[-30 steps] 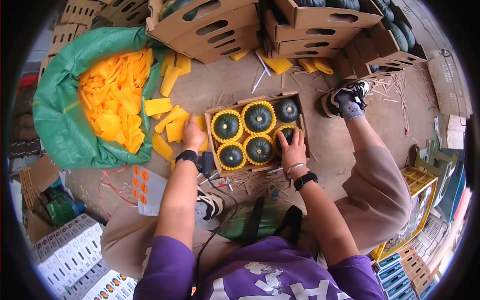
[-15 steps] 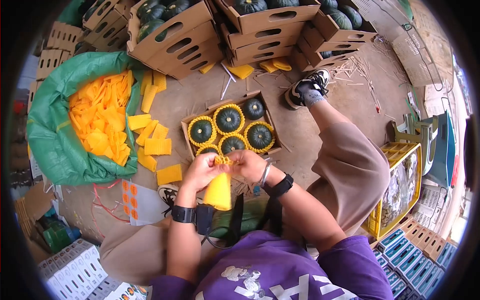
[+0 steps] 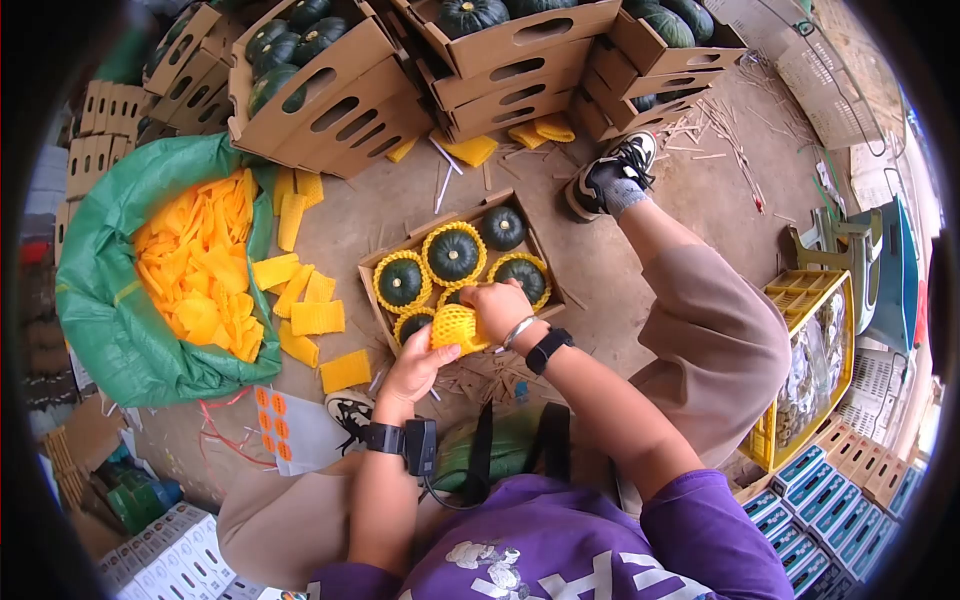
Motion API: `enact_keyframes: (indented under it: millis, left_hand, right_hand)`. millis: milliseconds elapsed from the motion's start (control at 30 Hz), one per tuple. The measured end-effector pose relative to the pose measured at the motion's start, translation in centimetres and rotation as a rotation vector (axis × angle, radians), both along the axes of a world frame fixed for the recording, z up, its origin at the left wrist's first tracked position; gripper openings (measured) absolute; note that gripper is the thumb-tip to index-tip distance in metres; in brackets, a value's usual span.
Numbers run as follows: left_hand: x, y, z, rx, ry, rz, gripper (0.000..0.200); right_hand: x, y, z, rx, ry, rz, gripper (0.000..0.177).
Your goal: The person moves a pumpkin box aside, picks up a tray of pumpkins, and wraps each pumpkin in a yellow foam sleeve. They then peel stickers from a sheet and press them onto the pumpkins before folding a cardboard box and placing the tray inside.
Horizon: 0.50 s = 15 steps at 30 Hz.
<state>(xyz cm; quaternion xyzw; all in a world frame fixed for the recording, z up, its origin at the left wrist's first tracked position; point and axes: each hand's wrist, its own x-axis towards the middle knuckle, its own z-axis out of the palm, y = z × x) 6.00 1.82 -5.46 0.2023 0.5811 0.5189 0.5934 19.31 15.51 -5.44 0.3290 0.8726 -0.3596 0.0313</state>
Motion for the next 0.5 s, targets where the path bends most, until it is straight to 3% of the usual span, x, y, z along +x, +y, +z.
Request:
enact_keyframes:
  millis: [33, 67, 100, 167, 200, 300, 367, 433, 500]
  left_hand:
    - [-0.1, 0.7, 0.6, 0.028, -0.308, 0.120, 0.037]
    - [-0.3, 0.9, -0.4, 0.073, -0.292, 0.252, 0.033]
    - [-0.7, 1.0, -1.4, 0.064, -0.293, 0.246, 0.033]
    - [-1.4, 1.1, -3.1, -0.186, 0.320, 0.169, 0.037]
    - [-1.7, 1.0, -3.8, -0.286, 0.475, 0.094, 0.040]
    - [-1.8, 1.0, -4.7, -0.228, 0.339, -0.106, 0.043]
    - [-0.5, 1.6, -3.7, -0.155, 0.121, -0.033, 0.036]
    - [-1.4, 0.9, -5.2, -0.312, 0.373, 0.010, 0.027]
    - [-2.5, 0.4, -6.5, -0.299, 0.412, 0.132, 0.030]
  right_hand:
    - [-0.6, 1.3, 0.2, -0.001, 0.000, -0.004, 0.016]
    - [-1.2, 2.6, 0.4, -0.076, -0.133, 0.045, 0.019]
    - [-1.8, 3.8, 0.1, -0.155, -0.267, 0.094, 0.022]
    - [-2.3, 6.7, -1.4, 0.155, -0.082, -0.130, 0.033]
    - [-2.9, 8.1, -1.9, 0.283, -0.220, -0.101, 0.038]
    - [-3.0, 9.2, -5.3, 0.474, -0.448, -0.004, 0.049]
    - [-3.3, 9.1, -6.6, 0.539, -0.408, -0.018, 0.047]
    - [-3.7, 9.5, -4.7, 0.382, -0.477, -0.035, 0.034]
    - [-2.8, 8.5, -2.1, 0.474, -0.285, -0.082, 0.046]
